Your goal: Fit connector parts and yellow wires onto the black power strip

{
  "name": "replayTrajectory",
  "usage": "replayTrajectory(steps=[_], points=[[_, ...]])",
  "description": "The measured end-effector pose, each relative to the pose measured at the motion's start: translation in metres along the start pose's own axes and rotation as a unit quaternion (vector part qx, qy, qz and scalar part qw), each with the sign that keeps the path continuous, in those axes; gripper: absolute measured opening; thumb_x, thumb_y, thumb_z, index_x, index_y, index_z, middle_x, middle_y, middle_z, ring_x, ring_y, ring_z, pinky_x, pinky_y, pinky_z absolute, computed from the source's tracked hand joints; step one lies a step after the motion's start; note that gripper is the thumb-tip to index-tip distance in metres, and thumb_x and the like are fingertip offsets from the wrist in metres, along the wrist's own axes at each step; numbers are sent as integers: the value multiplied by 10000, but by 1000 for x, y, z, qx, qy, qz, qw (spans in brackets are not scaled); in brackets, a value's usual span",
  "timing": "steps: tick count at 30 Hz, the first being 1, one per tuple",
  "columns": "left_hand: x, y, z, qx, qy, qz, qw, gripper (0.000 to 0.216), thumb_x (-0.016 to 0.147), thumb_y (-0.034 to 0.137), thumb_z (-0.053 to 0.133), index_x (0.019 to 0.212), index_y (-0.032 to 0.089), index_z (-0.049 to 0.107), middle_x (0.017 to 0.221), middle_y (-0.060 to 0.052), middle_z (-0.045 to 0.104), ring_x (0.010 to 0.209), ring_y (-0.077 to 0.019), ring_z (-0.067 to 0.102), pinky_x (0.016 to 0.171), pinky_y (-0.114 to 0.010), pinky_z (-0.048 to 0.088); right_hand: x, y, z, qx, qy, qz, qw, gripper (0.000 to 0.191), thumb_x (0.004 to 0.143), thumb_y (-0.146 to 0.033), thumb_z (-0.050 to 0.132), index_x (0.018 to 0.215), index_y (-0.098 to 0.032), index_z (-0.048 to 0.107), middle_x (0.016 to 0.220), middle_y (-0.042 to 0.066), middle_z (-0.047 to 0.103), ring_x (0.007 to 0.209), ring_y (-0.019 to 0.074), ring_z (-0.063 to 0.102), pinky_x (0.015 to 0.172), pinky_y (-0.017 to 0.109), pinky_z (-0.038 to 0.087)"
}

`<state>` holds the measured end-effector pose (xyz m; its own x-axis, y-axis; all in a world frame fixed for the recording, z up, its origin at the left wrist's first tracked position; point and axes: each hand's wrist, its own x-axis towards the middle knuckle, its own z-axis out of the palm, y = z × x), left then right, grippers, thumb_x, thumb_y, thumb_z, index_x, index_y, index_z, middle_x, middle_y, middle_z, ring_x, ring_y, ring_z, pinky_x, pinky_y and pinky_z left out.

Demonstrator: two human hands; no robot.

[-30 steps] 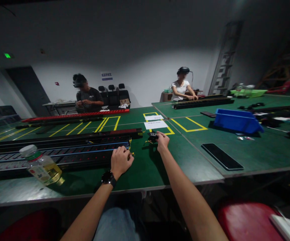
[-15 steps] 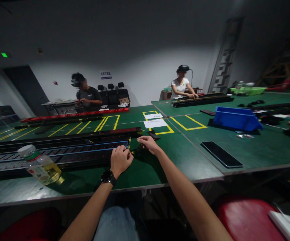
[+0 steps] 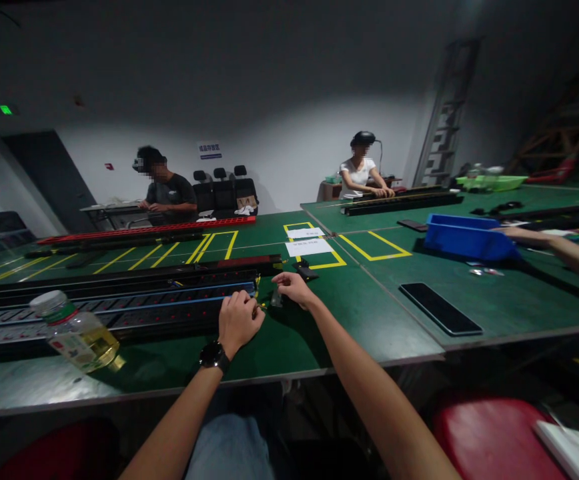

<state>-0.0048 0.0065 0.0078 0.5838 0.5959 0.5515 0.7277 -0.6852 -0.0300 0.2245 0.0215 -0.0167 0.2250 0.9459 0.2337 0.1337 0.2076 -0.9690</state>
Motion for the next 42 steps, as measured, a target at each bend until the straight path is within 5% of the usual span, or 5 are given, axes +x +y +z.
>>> replayTrajectory(steps=[9,19,25,32,42], points=[[-1,-2,3,0,12,7,1000,166,929,259,623,819,206,735,936,-105,663,953,-281,576,838,-438,407,-1,0,-3,2,-85,23,996,341,582,-121,714,891,-194,838,941,38,829,924,219,755,917,370,586],[0,-2,2,6,11,15,1000,178,944,268,613,839,202,740,953,-102,664,960,-275,573,842,-437,397,-6,-7,-5,-95,-147,7,985,375,575,-101,544,787,-188,840,764,30,784,720,185,677,707,295,540],[0,-1,-3,2,-9,16,1000,318,1031,367,541,848,202,741,967,-95,673,965,-271,578,844,-441,387,-2,-2,-3,-75,-198,-19,977,182,600,-144,678,742,-177,786,762,12,758,752,171,664,773,290,532],[0,-2,-8,-3,-26,23,999,469,1094,457,419,863,204,739,996,-108,680,973,-276,577,847,-440,377,1,3,-6,-47,-267,7,962,344,632,-243,811,962,-147,820,814,22,773,741,170,668,739,291,522],[-1,-1,-9,6,-22,37,999,372,977,527,604,910,190,745,1034,-120,675,1020,-296,585,864,-445,397,0,7,-7,-61,-280,-19,958,454,685,-478,921,984,-145,841,871,54,805,771,187,694,763,301,534]])
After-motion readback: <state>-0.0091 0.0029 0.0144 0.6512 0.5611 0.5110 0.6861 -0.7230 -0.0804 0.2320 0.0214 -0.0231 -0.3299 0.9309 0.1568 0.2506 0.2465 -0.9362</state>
